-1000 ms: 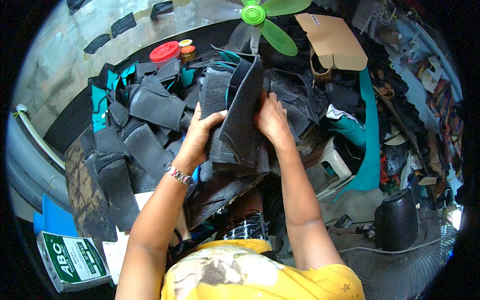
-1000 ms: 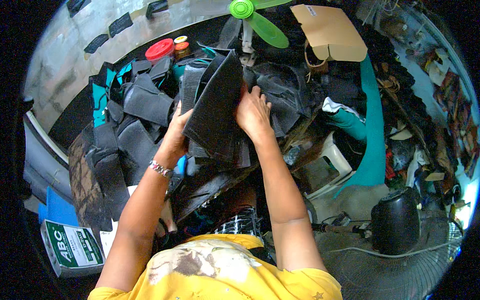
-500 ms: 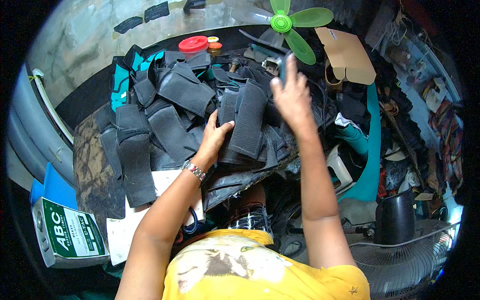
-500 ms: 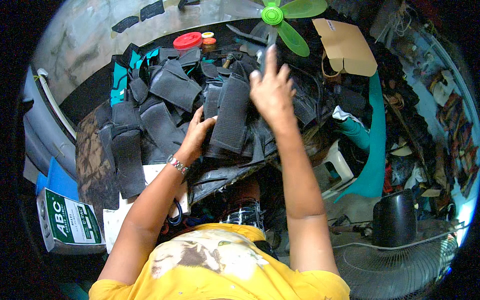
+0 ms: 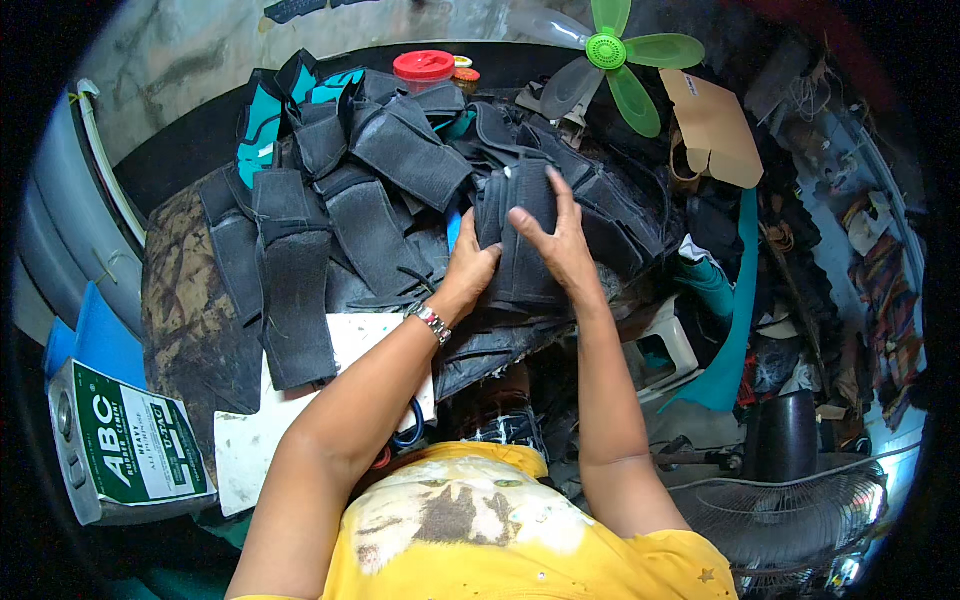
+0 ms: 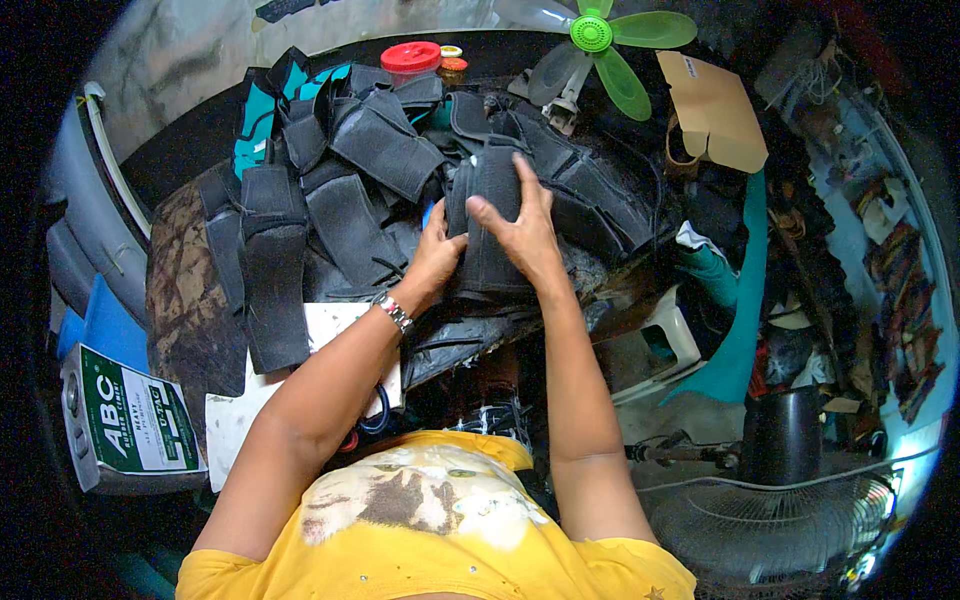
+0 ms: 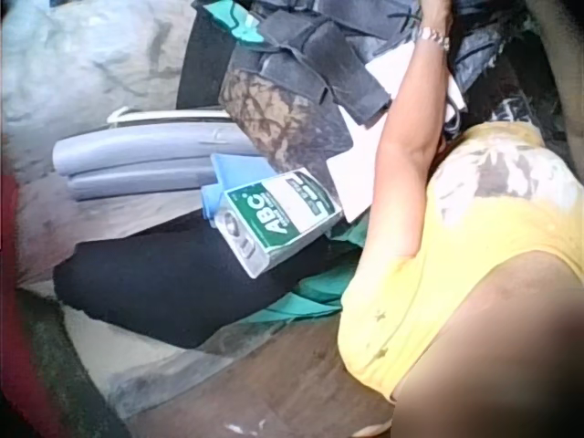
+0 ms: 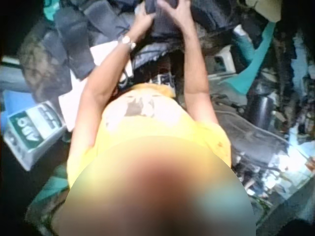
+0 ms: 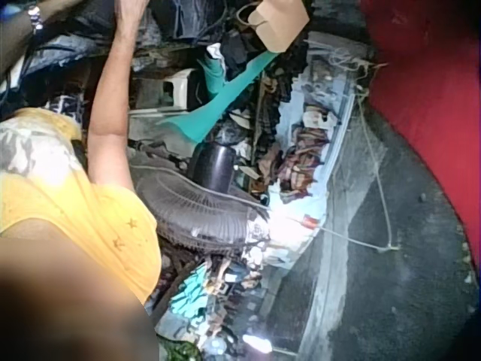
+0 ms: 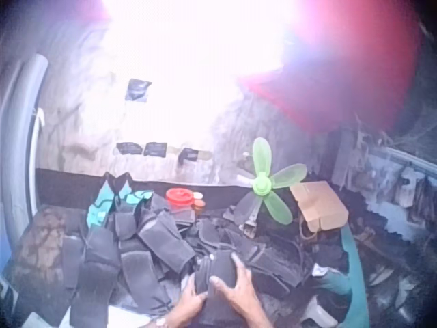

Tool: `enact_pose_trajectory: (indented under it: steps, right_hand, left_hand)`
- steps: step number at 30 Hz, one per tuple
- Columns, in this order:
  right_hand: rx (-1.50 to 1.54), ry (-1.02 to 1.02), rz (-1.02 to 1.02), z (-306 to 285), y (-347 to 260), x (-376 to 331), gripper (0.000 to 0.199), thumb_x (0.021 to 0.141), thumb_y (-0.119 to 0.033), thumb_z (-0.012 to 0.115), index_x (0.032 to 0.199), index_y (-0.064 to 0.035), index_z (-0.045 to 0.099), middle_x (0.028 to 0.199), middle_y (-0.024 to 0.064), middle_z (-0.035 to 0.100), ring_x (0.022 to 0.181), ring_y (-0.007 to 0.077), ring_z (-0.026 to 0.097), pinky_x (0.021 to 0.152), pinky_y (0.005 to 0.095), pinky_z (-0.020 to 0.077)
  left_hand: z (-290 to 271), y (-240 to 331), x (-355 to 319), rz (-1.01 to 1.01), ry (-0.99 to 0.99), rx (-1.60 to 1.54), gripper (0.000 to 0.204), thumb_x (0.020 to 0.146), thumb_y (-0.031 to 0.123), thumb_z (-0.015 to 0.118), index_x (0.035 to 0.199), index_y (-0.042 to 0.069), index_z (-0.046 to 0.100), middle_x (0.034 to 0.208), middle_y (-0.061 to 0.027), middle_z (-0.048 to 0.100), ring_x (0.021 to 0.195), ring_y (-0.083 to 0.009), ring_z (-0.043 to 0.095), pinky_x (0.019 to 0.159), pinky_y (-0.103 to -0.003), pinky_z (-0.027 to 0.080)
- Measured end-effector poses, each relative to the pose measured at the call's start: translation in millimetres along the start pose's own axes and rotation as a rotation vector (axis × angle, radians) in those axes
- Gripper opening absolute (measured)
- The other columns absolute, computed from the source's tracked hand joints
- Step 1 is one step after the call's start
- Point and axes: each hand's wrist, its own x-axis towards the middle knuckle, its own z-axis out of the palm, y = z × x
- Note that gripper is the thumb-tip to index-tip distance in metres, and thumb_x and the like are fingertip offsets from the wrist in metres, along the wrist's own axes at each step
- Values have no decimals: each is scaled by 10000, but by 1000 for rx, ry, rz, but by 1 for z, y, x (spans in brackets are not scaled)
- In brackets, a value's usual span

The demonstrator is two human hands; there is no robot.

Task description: The person uses red-handled scissors to trim black fabric strips from teal-colored shoe insoles. They repeatedly pick up insoles, cut along the edges, and place the trimmed pieces back on the work surface. The person also briefly moves a small green fan and handles loose fabric scraps.

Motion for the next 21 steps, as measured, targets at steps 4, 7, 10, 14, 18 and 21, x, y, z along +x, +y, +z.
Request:
enact_pose_trajectory:
  steps: [4, 7, 10, 14, 18, 21]
  right_hand:
    - [745, 135, 268, 1, 9, 3, 980, 766, -478, 749, 1470, -40, 226, 1376, 245, 407, 1250, 316, 437, 1047, 415, 351]
    - [773, -32, 353, -19, 12, 6, 988, 748, -416, 772, 1485, -85, 203, 1397, 174, 413, 1258, 292, 438, 1031, 401, 374]
    - [799, -32, 148, -30, 7, 2, 987, 738, -385, 782, 1488, -108, 203, 1384, 168, 419, 1244, 284, 451, 1029, 399, 379]
    - [891, -49, 219, -20, -6, -5, 1028, 699, -299, 820, 1487, -98, 190, 1353, 148, 435, 1210, 271, 478, 1028, 372, 392]
    - [764, 153, -40, -8, -11, -12, 1002, 667, -243, 832, 1454, -49, 242, 1322, 152, 460, 1188, 268, 494, 1021, 375, 403]
    - [824, 188, -194, -18, -10, -14, 976, 638, -161, 847, 1427, -49, 282, 1236, 124, 549, 1107, 248, 557, 982, 364, 446]
  left_hand:
    - [2, 8, 0, 55, -59, -150, 627, 816, -75, 514, 1404, -17, 305, 1336, -156, 483, 1238, -215, 471, 1053, -306, 345]
    - [1, 24, -2, 70, -120, -269, 622, 821, -70, 509, 1405, -6, 306, 1330, -155, 484, 1225, -205, 478, 1047, -308, 354]
    - [-1, 38, -1, 125, -193, -307, 627, 826, -58, 502, 1415, 7, 298, 1330, -150, 484, 1216, -200, 482, 1045, -312, 359]
    - [-4, 38, 1, 122, -199, -123, 713, 817, -25, 520, 1465, 28, 229, 1417, -134, 388, 1317, -225, 378, 1108, -331, 282]
    - [-3, 31, 1, 207, -117, 294, 761, 837, -18, 498, 1508, 56, 147, 1529, -109, 227, 1416, -216, 216, 1153, -329, 193]
    - [2, 41, 2, 585, -269, 246, 823, 779, -42, 469, 1504, -9, 81, 1569, -165, 125, 1451, -247, 124, 1174, -312, 79]
